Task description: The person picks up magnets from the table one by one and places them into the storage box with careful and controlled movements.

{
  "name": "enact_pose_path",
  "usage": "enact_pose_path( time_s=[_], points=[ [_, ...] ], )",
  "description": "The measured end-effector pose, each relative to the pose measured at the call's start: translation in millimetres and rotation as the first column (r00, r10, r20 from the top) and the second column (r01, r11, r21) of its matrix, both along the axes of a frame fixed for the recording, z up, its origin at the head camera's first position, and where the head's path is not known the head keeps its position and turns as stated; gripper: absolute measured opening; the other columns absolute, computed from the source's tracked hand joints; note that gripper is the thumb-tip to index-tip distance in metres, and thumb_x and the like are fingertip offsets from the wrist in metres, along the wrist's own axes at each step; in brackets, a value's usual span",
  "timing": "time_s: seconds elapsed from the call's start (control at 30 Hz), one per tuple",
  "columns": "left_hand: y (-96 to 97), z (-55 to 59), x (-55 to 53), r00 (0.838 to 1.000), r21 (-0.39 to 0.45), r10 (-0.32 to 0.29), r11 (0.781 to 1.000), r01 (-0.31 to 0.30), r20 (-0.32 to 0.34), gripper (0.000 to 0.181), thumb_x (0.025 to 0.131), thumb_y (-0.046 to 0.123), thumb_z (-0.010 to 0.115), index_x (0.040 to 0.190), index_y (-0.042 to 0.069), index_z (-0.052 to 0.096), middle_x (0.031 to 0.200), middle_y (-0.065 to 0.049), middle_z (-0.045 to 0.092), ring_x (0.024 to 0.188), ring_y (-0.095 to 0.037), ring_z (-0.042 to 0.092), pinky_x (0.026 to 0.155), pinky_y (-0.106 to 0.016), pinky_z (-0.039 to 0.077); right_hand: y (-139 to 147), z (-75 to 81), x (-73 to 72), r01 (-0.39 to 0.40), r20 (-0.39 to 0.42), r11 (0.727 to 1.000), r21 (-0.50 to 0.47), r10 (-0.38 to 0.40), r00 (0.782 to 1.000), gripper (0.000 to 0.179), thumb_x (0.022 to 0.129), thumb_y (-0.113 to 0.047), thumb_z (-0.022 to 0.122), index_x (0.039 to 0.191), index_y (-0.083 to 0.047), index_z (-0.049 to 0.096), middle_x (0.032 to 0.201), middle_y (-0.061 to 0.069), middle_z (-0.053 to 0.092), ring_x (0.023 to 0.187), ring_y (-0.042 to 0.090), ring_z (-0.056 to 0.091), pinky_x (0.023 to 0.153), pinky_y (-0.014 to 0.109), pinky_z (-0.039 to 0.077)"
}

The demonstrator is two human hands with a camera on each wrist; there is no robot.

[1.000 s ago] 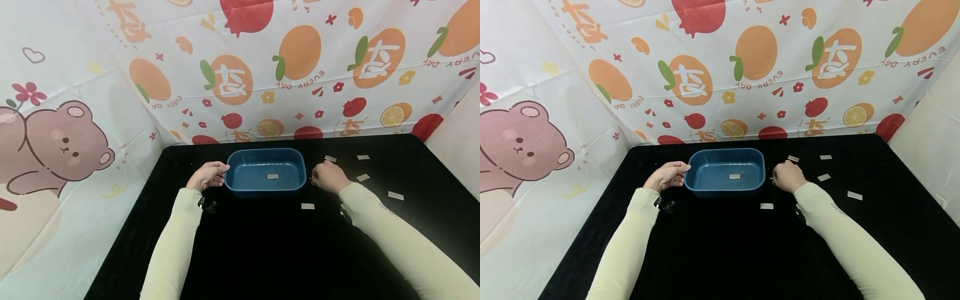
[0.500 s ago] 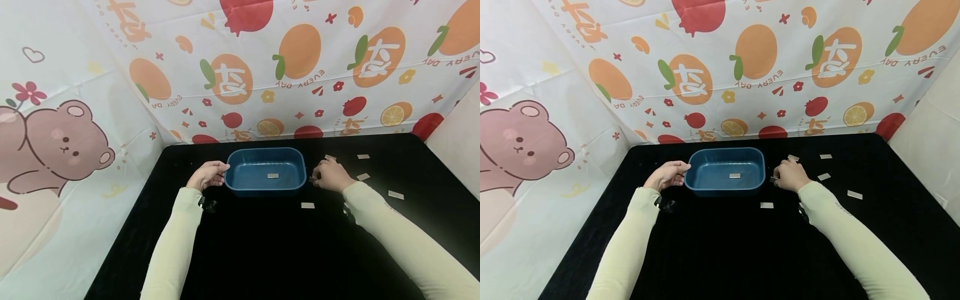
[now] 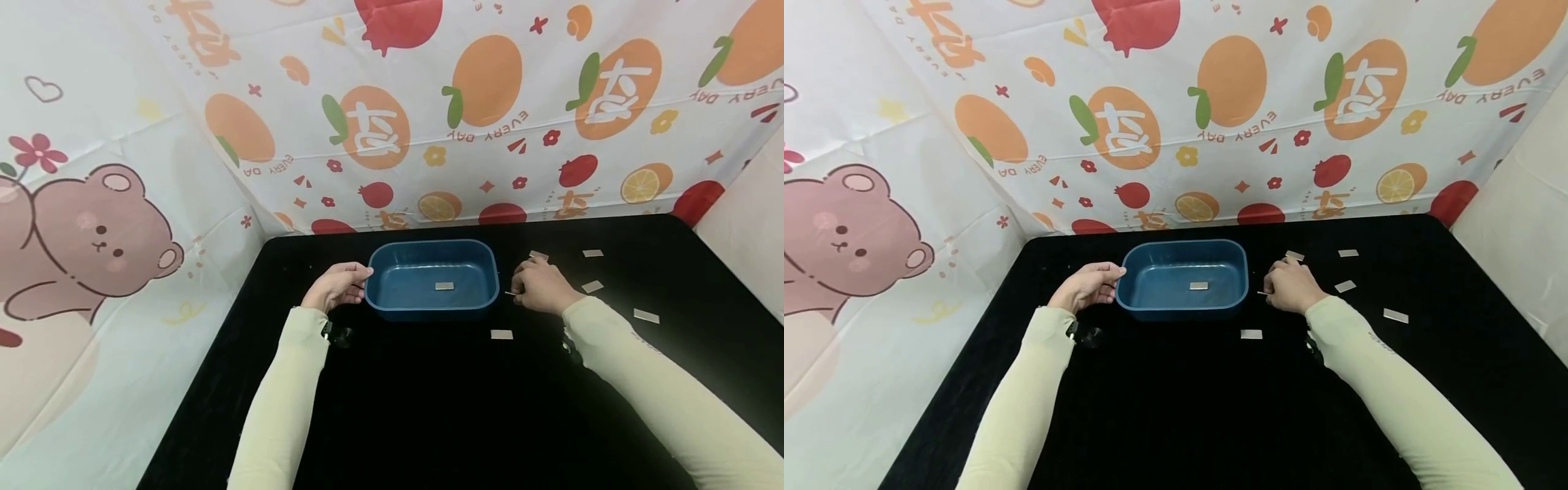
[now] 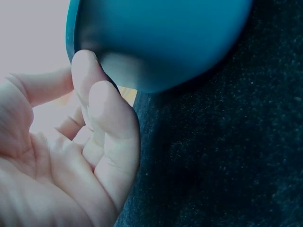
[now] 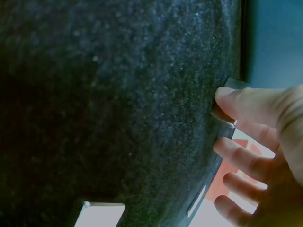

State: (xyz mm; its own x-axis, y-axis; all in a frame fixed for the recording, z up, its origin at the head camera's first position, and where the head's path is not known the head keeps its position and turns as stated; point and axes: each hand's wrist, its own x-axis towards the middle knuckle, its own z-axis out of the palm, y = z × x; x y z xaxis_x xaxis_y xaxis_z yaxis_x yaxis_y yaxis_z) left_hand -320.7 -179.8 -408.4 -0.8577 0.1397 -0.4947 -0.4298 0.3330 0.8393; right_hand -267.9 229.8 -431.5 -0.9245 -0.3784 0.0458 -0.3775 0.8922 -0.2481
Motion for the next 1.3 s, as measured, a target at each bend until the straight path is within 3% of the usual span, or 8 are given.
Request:
enact_pose_path(
  time_s=[0.2, 0.37, 0.53, 0.7, 0.97, 1.3],
  points=[
    [0.8, -0.5, 0.5, 1.000, 0.007, -0.009, 1.000, 0.009, -0.008, 0.016, 0.099, 0.029, 0.062, 0.095, 0.014, 0.058, 0.069, 0.003, 0.058, 0.056, -0.010, 0.058, 0.056, -0.022, 0.052, 2, 2.3, 1.7, 0.017, 0.013, 0.999, -0.028, -0.017, 1.000, 0.010, 0.083, -0.013, 0.076, 0.074, -0.017, 0.074, 0.117, 0.016, 0.068, 0.129, 0.045, 0.044, 0.095, 0.067, 0.040],
    [0.0, -1.9, 2.0, 1.000, 0.006, -0.006, 1.000, 0.006, 0.004, 0.015, 0.099, 0.028, 0.062, 0.094, 0.014, 0.059, 0.069, 0.002, 0.057, 0.055, -0.010, 0.058, 0.056, -0.023, 0.052, 3, 0.3, 2.4, 0.021, 0.012, 0.999, -0.046, -0.021, 1.000, 0.010, 0.084, -0.014, 0.076, 0.076, -0.018, 0.075, 0.117, 0.015, 0.068, 0.121, 0.040, 0.046, 0.090, 0.060, 0.041],
    [-0.9, -2.1, 2.3, 1.000, 0.006, 0.000, 1.000, 0.000, 0.001, 0.015, 0.099, 0.028, 0.062, 0.093, 0.014, 0.059, 0.070, 0.002, 0.057, 0.056, -0.010, 0.057, 0.056, -0.023, 0.052, 3, 2.0, 1.1, 0.033, 0.001, 0.998, -0.059, -0.033, 0.999, 0.006, 0.086, -0.014, 0.074, 0.080, -0.016, 0.076, 0.122, 0.018, 0.065, 0.130, 0.044, 0.041, 0.099, 0.067, 0.036],
    [-0.5, 0.1, 2.3, 1.000, -0.006, 0.001, 1.000, -0.001, -0.006, 0.017, 0.099, 0.029, 0.062, 0.095, 0.013, 0.058, 0.070, 0.002, 0.058, 0.057, -0.011, 0.057, 0.057, -0.023, 0.052, 2, 7.3, -1.3, 0.043, -0.049, 0.997, -0.071, -0.047, 0.998, 0.003, 0.087, -0.014, 0.074, 0.086, -0.013, 0.076, 0.127, 0.021, 0.062, 0.138, 0.046, 0.033, 0.105, 0.071, 0.031],
    [0.8, 0.4, 2.0, 1.000, -0.014, 0.012, 1.000, -0.012, 0.000, 0.016, 0.099, 0.029, 0.062, 0.096, 0.013, 0.059, 0.069, 0.002, 0.058, 0.056, -0.010, 0.057, 0.057, -0.023, 0.053, 1, 10.2, -2.7, 0.044, -0.132, 0.993, -0.113, -0.059, 0.989, 0.003, 0.088, -0.013, 0.074, 0.089, -0.012, 0.076, 0.128, 0.022, 0.061, 0.137, 0.045, 0.034, 0.105, 0.069, 0.032],
    [1.5, 2.8, 2.6, 1.000, -0.022, 0.018, 1.000, -0.018, -0.001, 0.017, 0.100, 0.029, 0.061, 0.099, 0.012, 0.059, 0.070, 0.002, 0.058, 0.056, -0.010, 0.058, 0.057, -0.023, 0.053, 4, 13.7, -2.2, 0.052, -0.162, 0.991, -0.120, -0.071, 0.984, 0.005, 0.087, -0.014, 0.074, 0.091, -0.011, 0.076, 0.128, 0.022, 0.061, 0.136, 0.044, 0.035, 0.105, 0.069, 0.033]
  ],
)
